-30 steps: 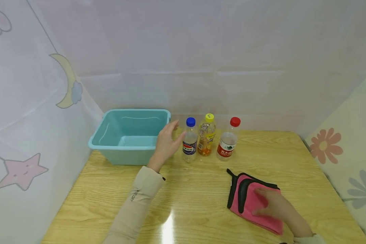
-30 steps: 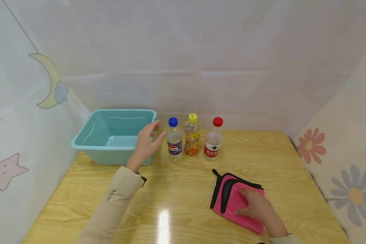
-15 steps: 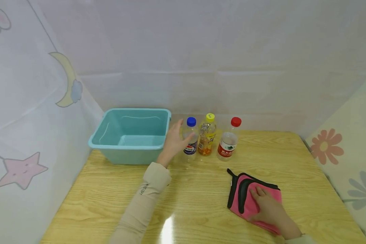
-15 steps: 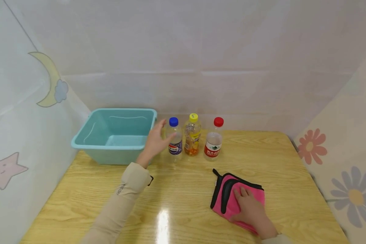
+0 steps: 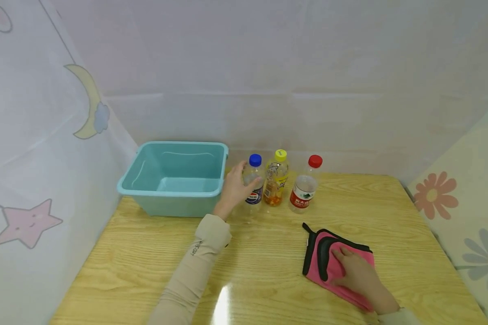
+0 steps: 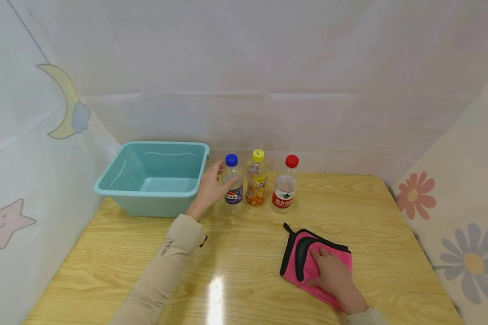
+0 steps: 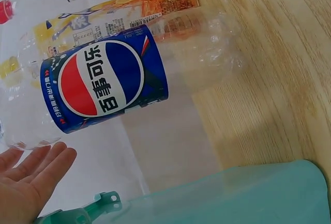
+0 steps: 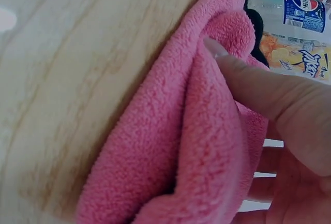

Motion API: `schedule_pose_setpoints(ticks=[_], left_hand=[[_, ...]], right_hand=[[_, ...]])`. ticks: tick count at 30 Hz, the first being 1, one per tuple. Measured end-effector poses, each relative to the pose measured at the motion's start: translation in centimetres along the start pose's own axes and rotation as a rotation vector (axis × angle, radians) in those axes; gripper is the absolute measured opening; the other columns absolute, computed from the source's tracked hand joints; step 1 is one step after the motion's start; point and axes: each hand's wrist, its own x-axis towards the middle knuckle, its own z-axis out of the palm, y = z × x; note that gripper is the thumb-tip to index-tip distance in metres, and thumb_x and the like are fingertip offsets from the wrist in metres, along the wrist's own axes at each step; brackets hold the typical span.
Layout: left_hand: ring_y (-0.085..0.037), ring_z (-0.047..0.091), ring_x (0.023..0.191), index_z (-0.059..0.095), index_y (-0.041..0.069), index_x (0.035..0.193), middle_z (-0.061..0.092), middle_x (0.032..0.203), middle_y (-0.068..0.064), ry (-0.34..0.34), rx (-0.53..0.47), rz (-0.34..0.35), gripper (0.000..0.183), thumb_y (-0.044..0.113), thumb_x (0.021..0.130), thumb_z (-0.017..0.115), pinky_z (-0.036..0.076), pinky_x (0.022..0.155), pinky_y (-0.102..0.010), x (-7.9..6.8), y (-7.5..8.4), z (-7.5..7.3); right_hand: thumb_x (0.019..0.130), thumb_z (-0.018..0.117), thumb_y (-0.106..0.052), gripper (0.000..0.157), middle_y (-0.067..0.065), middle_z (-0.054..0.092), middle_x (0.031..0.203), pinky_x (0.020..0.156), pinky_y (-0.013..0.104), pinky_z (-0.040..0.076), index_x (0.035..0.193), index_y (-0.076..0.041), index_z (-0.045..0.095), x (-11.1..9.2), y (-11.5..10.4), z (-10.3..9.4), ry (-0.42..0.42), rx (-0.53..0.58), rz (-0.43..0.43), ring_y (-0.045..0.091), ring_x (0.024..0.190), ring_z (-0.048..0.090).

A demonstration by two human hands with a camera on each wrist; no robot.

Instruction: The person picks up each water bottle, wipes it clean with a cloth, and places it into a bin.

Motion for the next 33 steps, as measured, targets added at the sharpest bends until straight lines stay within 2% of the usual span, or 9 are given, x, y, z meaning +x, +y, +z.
schedule_pose_setpoints(ticks=[4,7,9,11,15,18,25,29,33], left_hand=[[-0.03,0.048,0.113,0.038,0.003,0.135,0.05,0.125,-0.016,0.006,0.021,0.031,0.066,0.041,0.086,0.061,0.044,0.09,-0.044,-0.1,-0.2,0.1],[-0.03,0.049,0.111,0.039,0.001,0.134,0.05,0.123,-0.016,0.011,0.024,0.048,0.066,0.04,0.086,0.061,0.045,0.089,-0.044,-0.2,-0.2,0.1],[-0.03,0.049,0.111,0.039,0.001,0.134,0.051,0.123,-0.016,0.012,0.02,0.053,0.066,0.04,0.086,0.061,0.045,0.089,-0.043,-0.4,-0.2,0.1],[-0.029,0.05,0.109,0.039,0.001,0.133,0.051,0.121,-0.016,0.018,0.017,0.064,0.065,0.04,0.086,0.061,0.046,0.087,-0.043,-0.5,-0.2,0.0],[-0.029,0.051,0.107,0.04,0.002,0.133,0.053,0.119,-0.016,0.021,0.007,0.079,0.064,0.039,0.085,0.062,0.048,0.083,-0.041,-0.9,-0.2,0.0],[-0.029,0.051,0.106,0.04,0.002,0.133,0.052,0.119,-0.016,0.015,-0.006,0.082,0.064,0.038,0.085,0.062,0.05,0.081,-0.04,-1.1,-0.1,-0.2],[-0.029,0.05,0.108,0.041,-0.001,0.132,0.05,0.122,-0.018,0.005,-0.065,0.117,0.063,0.033,0.085,0.065,0.051,0.083,-0.036,-2.0,-0.2,-0.5],[-0.03,0.049,0.11,0.04,-0.001,0.133,0.049,0.125,-0.019,-0.03,-0.108,0.135,0.064,0.032,0.084,0.066,0.05,0.084,-0.037,-2.8,0.0,-0.7],[-0.029,0.05,0.111,0.041,0.001,0.133,0.049,0.126,-0.016,-0.05,-0.093,0.146,0.063,0.033,0.084,0.065,0.051,0.083,-0.035,-3.5,0.4,-1.0]], right_hand=[[0.057,0.084,-0.031,0.079,0.036,0.048,0.118,0.07,0.046,0.052,0.119,0.009,0.055,0.1,0.1,0.1,0.034,-0.007,-0.014,0.04,0.091,0.058],[0.058,0.084,-0.025,0.069,0.03,0.053,0.116,0.06,0.038,0.052,0.115,0.005,0.058,0.2,0.0,0.1,0.059,-0.014,-0.01,0.026,0.075,0.062],[0.059,0.083,-0.021,0.063,0.022,0.058,0.11,0.052,0.03,0.046,0.113,0.002,0.06,0.2,0.0,0.2,0.073,-0.023,0.001,0.015,0.061,0.055],[0.062,0.082,-0.019,0.058,0.011,0.062,0.095,0.047,0.025,0.036,0.113,0.0,0.06,0.3,0.0,0.2,0.075,-0.017,0.021,0.009,0.053,0.043],[0.066,0.079,-0.014,0.054,0.001,0.059,0.074,0.048,0.026,0.034,0.113,0.002,0.06,0.4,0.2,0.2,0.085,-0.002,0.042,0.008,0.052,0.04],[0.067,0.077,-0.009,0.053,0.007,0.063,0.077,0.051,0.03,0.038,0.115,0.003,0.058,0.5,0.5,0.2,0.102,0.018,0.06,0.011,0.056,0.045],[0.071,0.072,-0.004,0.051,-0.002,0.045,0.053,0.047,0.027,0.029,0.118,0.005,0.056,0.3,0.7,-0.5,0.121,0.09,0.092,0.012,0.048,0.033],[0.069,0.073,-0.003,0.048,0.01,0.061,0.07,0.052,0.033,0.04,0.114,0.008,0.058,0.1,0.9,-1.1,0.168,0.108,0.073,0.015,0.057,0.048],[0.069,0.073,-0.004,0.044,0.019,0.065,0.088,0.06,0.043,0.048,0.11,0.005,0.061,0.0,1.1,-1.3,0.187,0.156,0.078,0.027,0.073,0.06]])
